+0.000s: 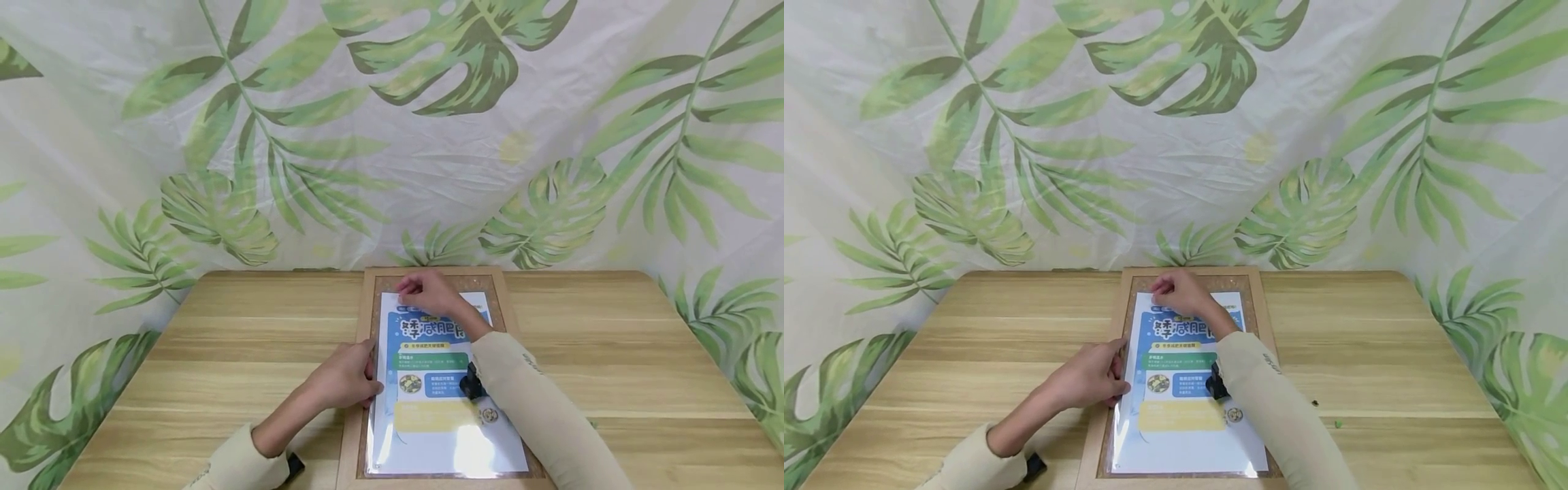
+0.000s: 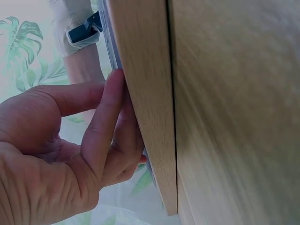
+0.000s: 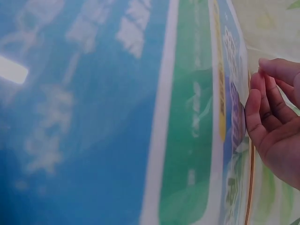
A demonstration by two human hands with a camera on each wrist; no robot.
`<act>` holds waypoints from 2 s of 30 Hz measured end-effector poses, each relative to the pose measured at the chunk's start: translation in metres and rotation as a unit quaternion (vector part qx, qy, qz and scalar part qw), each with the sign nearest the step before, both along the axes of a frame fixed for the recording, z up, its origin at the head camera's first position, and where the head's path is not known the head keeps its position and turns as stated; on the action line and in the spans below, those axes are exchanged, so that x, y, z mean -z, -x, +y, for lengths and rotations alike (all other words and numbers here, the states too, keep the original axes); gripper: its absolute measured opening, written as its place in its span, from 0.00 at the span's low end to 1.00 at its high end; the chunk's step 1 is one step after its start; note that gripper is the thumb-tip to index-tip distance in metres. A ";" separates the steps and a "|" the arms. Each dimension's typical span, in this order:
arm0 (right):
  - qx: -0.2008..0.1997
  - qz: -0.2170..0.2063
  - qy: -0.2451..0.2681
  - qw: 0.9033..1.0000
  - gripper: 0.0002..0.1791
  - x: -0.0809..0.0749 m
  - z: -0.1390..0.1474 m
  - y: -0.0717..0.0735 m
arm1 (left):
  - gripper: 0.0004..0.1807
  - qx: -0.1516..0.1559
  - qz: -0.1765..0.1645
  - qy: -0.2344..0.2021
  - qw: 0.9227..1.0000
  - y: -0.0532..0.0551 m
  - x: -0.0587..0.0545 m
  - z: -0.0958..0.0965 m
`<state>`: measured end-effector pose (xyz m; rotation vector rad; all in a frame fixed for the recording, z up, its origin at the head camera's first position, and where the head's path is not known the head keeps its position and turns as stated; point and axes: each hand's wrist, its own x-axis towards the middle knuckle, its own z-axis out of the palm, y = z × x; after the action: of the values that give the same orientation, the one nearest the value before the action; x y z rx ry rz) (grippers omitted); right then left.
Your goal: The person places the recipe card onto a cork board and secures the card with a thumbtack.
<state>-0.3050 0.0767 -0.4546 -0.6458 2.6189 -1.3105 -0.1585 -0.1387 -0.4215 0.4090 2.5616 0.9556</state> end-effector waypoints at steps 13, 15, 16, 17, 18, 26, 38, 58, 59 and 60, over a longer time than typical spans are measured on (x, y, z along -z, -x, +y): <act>-0.011 -0.017 0.012 1.000 0.14 -0.002 -0.009 0.003 | 0.47 -0.008 -0.013 -0.014 1.000 0.001 0.001 -0.001; -0.014 -0.014 0.012 1.000 0.14 -0.002 -0.009 0.003 | 0.47 -0.011 -0.012 -0.019 1.000 0.001 0.002 -0.002; -0.015 -0.012 0.013 1.000 0.14 -0.002 -0.010 0.003 | 0.47 -0.012 -0.011 -0.020 1.000 0.001 0.002 -0.002; -0.015 -0.013 0.014 1.000 0.14 -0.001 -0.010 0.003 | 0.47 -0.012 -0.011 -0.022 1.000 0.001 0.002 -0.002; -0.015 -0.014 0.016 1.000 0.14 -0.001 -0.010 0.004 | 0.47 -0.012 -0.010 -0.023 1.000 0.001 0.003 -0.003; -0.012 -0.023 0.028 0.999 0.13 0.002 -0.013 0.002 | 0.48 -0.020 -0.071 -0.108 0.991 0.006 0.010 -0.014; -0.002 -0.042 0.039 0.998 0.13 0.005 -0.014 0.005 | 0.44 -0.037 -0.089 -0.174 0.980 0.008 0.012 -0.019; 0.004 -0.040 0.019 0.999 0.12 0.002 -0.026 0.011 | 0.44 -0.021 -0.058 -0.094 0.994 0.008 0.005 -0.008; 0.005 -0.040 0.017 0.999 0.12 0.002 -0.026 0.011 | 0.44 -0.021 -0.057 -0.093 0.994 0.008 0.005 -0.007; 0.005 -0.041 0.015 0.999 0.12 0.001 -0.026 0.012 | 0.44 -0.022 -0.056 -0.092 0.994 0.008 0.005 -0.007</act>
<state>-0.3167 0.0508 -0.4555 -0.5720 2.5442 -1.3523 -0.1660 -0.1457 -0.4264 0.3400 2.3990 1.2020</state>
